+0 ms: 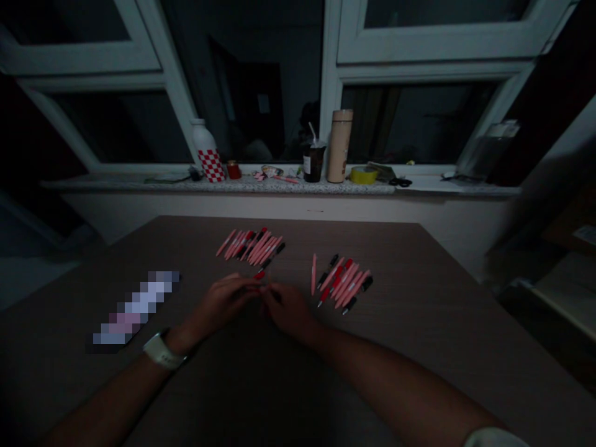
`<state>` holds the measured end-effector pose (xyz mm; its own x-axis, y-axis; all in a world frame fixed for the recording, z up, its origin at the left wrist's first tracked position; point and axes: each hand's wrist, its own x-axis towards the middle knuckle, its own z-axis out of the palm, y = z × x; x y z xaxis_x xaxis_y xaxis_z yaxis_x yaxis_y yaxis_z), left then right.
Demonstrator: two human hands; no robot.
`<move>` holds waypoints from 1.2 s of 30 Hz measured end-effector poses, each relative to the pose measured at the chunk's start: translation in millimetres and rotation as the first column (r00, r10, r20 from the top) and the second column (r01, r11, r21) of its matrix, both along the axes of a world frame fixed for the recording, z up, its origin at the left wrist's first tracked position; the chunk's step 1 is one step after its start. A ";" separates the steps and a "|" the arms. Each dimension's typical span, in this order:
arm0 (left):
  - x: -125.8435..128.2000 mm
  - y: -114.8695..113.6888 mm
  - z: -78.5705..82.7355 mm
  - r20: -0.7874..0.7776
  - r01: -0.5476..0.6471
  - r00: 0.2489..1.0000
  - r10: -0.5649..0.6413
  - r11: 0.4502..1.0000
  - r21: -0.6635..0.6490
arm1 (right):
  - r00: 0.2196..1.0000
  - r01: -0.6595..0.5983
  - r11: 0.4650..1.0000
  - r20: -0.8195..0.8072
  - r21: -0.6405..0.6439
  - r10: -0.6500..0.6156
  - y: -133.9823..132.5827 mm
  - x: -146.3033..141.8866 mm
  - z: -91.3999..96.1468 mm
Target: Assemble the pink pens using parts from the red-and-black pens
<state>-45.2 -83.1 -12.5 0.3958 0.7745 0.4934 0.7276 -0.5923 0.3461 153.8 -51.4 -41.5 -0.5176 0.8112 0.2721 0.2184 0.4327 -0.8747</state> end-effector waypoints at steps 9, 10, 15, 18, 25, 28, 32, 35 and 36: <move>1.2 0.9 -0.2 -0.030 -0.006 1.000 0.006 1.000 0.016 | 0.999 0.037 0.999 0.032 0.005 -0.037 0.8 -0.8 0.0; 1.2 1.0 -0.3 -0.026 -0.012 1.000 0.012 1.000 0.020 | 0.999 0.035 0.999 0.037 0.001 -0.035 0.5 -0.7 0.9; 2.9 -0.4 2.3 0.000 -0.035 0.999 0.035 0.999 0.021 | 0.999 0.036 0.999 0.036 -0.012 -0.036 0.6 -0.2 1.5; 3.8 -1.4 5.6 0.039 -0.060 0.998 0.058 0.997 0.043 | 0.999 0.027 1.000 0.028 -0.005 -0.027 2.0 -0.6 -1.7; 2.6 -0.1 5.1 0.058 -0.062 0.997 0.057 0.993 0.097 | 0.999 -0.045 0.999 0.016 -0.012 0.045 2.0 0.0 -2.3; 3.2 -0.5 4.4 0.038 -0.053 0.998 0.050 0.995 0.082 | 0.997 -0.071 0.997 0.030 -0.005 0.071 1.6 0.7 -1.0; 4.5 -1.6 6.0 0.037 -0.049 0.998 0.046 0.996 0.080 | 0.996 -0.080 0.997 0.049 0.000 0.080 0.8 1.0 -0.1; 4.3 -1.5 6.4 0.038 -0.035 0.999 0.032 0.996 0.083 | 0.992 -0.083 0.996 0.096 0.027 0.080 -0.2 0.9 0.6; 4.0 -1.2 6.2 0.032 -0.025 0.999 0.023 0.996 0.081 | 0.991 -0.091 0.995 0.107 0.040 0.086 -0.5 0.8 0.7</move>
